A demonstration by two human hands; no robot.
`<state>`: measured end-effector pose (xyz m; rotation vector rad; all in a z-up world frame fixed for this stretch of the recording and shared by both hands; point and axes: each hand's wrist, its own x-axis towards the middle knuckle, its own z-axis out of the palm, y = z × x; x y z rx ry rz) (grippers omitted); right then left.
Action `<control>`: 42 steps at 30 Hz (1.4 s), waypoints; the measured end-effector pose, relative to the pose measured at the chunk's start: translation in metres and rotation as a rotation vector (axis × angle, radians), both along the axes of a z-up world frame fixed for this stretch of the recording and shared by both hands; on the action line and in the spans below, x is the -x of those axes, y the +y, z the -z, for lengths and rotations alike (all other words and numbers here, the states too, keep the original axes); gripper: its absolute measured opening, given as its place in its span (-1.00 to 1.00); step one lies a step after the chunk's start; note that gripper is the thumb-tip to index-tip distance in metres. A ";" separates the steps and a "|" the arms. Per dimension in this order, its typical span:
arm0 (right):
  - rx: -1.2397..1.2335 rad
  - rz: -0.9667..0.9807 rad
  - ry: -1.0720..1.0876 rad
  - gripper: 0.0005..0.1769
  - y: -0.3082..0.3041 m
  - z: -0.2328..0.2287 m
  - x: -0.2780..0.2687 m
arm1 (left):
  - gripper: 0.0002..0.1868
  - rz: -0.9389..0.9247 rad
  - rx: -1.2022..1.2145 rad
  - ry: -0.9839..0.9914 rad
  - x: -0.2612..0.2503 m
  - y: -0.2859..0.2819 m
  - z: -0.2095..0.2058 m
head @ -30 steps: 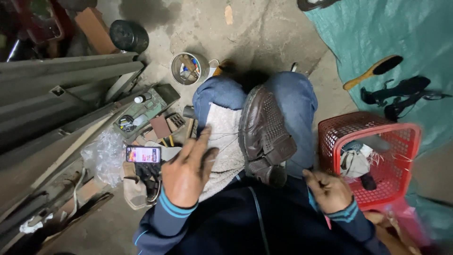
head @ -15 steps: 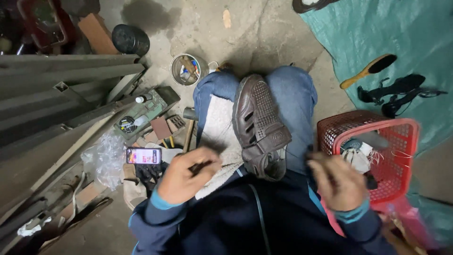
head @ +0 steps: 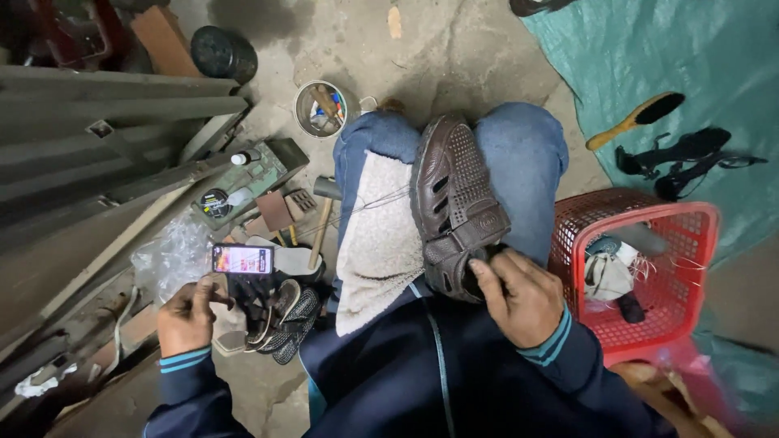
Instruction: Hand-sewing the sole of a sandal to the upper part using a needle and thread.
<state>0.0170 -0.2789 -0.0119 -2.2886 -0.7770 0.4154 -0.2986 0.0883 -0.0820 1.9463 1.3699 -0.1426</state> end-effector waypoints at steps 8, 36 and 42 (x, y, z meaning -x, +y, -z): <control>0.253 0.226 0.089 -0.51 -0.117 0.049 -0.006 | -0.51 0.111 -0.423 0.619 0.075 0.038 0.095; -0.203 -0.061 -0.105 -0.75 -0.011 0.043 0.008 | -0.88 0.577 -0.161 -0.555 -0.256 -0.137 -0.076; -0.255 -0.163 -0.123 -0.72 -0.015 0.051 -0.001 | -0.83 0.442 -0.022 -0.592 -0.246 -0.148 -0.067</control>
